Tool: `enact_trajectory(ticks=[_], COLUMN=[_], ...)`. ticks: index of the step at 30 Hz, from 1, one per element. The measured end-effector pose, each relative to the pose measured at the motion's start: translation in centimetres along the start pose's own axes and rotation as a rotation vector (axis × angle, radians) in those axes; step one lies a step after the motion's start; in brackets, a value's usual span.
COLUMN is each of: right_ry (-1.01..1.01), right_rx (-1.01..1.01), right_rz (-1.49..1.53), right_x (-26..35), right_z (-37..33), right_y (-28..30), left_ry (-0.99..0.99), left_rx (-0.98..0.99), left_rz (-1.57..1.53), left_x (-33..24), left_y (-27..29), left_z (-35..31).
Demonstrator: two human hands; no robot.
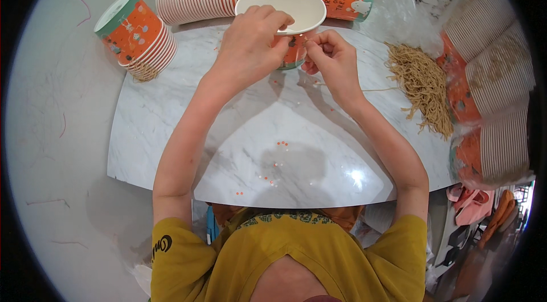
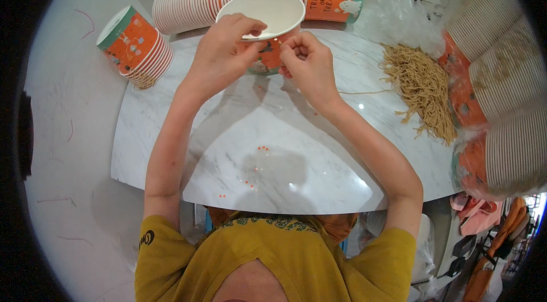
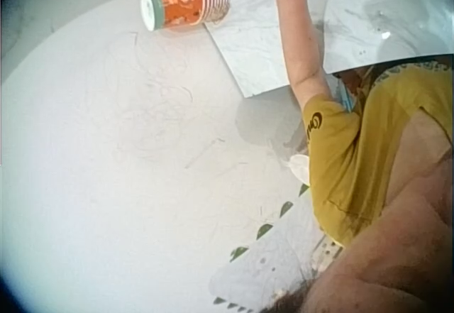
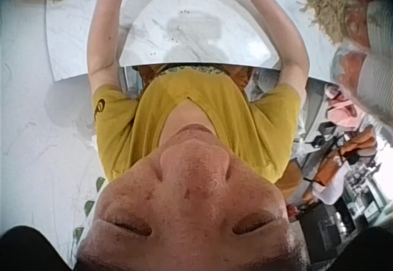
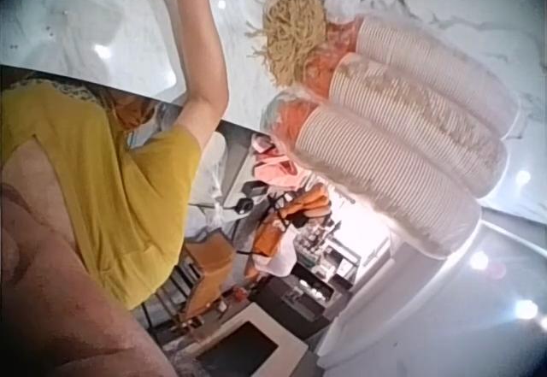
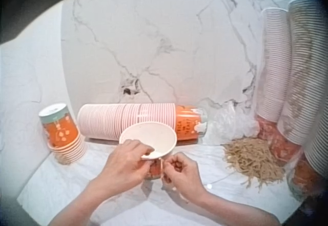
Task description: Attaching elastic decorative strings or handles to printed paper cups at a workstation.
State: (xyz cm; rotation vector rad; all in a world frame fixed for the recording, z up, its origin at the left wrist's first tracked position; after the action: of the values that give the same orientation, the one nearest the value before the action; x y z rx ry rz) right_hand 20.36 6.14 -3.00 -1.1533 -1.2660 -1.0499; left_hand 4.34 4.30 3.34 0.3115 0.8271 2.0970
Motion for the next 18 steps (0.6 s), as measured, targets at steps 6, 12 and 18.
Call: enact_trajectory(ticks=[6, 12, 18], right_ry=[-0.033, -0.037, -0.048], right_rx=[0.034, 0.024, 0.034], right_rz=[0.039, 0.032, 0.041], right_x=[-0.43, -0.47, -0.38], right_z=[0.65, 0.90, 0.78], right_y=[-0.01, -0.13, -0.16], left_ry=[0.003, 0.045, 0.057], left_rx=[0.092, 0.068, 0.085], left_rz=[-0.058, -0.116, -0.120], left_x=[0.37, 0.00, -0.14], left_y=[-1.37, -1.24, -1.21], left_z=[0.06, 0.03, 0.00])
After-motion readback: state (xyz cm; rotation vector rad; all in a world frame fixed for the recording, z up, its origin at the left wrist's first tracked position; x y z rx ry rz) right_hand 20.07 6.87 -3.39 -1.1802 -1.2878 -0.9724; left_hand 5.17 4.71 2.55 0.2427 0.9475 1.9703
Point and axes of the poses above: each hand's wrist, its own z-axis towards the middle knuckle, its own y-axis out of the back of the hand, x = y × z, the point moved 5 cm from there along z, towards the middle knuckle, and after that the axes turned 15 degrees about -y, right-handed, at the moved point
